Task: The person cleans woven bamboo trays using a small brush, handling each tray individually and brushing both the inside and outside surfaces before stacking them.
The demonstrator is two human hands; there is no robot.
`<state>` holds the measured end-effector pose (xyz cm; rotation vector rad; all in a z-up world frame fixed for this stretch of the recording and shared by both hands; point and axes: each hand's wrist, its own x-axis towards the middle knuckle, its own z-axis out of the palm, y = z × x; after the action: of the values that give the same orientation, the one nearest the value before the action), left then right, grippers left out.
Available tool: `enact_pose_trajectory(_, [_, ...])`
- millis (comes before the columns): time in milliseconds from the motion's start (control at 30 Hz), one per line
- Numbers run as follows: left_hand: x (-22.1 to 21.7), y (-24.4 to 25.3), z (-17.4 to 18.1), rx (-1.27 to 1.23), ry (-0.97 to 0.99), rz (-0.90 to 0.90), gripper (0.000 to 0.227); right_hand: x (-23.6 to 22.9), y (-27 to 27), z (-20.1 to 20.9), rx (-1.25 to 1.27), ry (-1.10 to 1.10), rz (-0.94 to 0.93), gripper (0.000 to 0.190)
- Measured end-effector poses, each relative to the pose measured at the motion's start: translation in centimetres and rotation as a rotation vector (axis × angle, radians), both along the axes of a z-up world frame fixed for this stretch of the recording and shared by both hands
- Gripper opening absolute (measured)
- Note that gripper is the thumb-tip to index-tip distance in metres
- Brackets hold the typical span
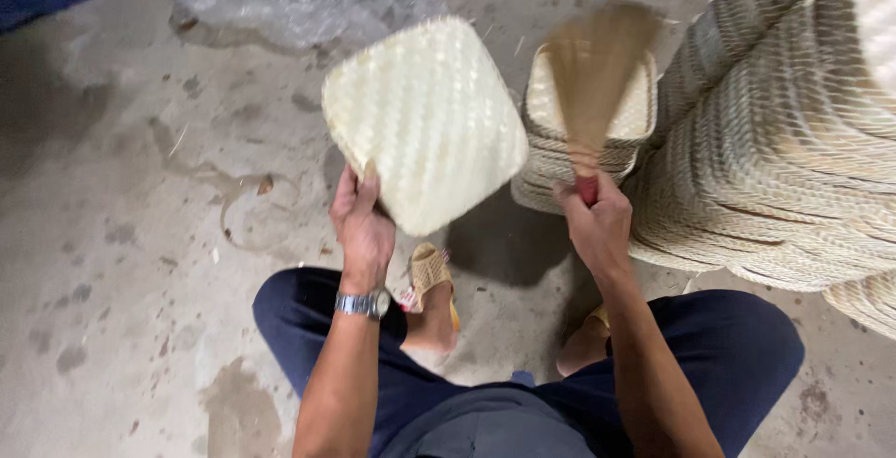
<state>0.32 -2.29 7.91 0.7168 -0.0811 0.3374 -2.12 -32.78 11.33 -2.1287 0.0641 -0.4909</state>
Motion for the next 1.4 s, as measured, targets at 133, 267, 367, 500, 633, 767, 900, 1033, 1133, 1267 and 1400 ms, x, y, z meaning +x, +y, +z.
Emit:
enact_pose_trajectory(133, [-2.4,-1.1,0.3,-0.068,0.086,-0.121,0.048,2.6,-2.1,-4.3,0.572,0.137,0.000,0.023])
enact_pose_trajectory(267, [-4.1,-1.8,-1.9,-0.092,0.112,-0.182,0.048,2.4,-3.1,-6.8,0.941,0.174,0.196,0.021])
enact_pose_trajectory(367, [-4.8,-0.9,-2.8,-0.056,0.063,-0.316,0.051,1.6,-4.1,-6.5,1.122,0.220,0.302,0.022])
enact_pose_trajectory(500, [-3.5,2.3,-0.9,-0.020,0.044,-0.399,0.056,0.4,-6.2,-4.7,1.067,0.186,0.395,0.022])
enact_pose_trajectory(633, [0.1,4.7,2.1,0.554,0.276,-0.280,0.069,-0.1,-7.3,-3.4,0.982,0.197,0.442,0.025])
enact_pose_trajectory(767, [0.7,4.4,1.6,0.705,0.203,-0.554,0.055,-0.2,-7.0,-2.5,0.819,0.274,0.506,0.027])
enact_pose_trajectory(900, [0.0,2.4,-0.2,0.473,0.305,-0.508,0.031,-0.4,-6.4,-0.8,0.464,0.330,0.371,0.025])
enact_pose_trajectory(1033, [-0.8,0.7,-0.7,0.579,0.256,-0.290,0.027,-0.5,-4.7,2.2,-0.263,-0.058,0.134,0.027])
enact_pose_trajectory(1133, [-0.3,0.5,-1.6,0.875,0.069,-0.096,0.028,-3.0,-1.0,4.0,-0.024,0.103,0.442,0.022])
enact_pose_trajectory(1267, [0.8,1.2,-2.7,1.158,0.056,0.038,0.015,-3.0,0.6,2.9,-0.024,0.530,0.583,0.031])
enact_pose_trajectory(1400, [-0.4,2.8,-0.2,0.790,0.117,0.040,0.031,-0.1,-4.3,-0.8,-0.282,0.033,0.129,0.024])
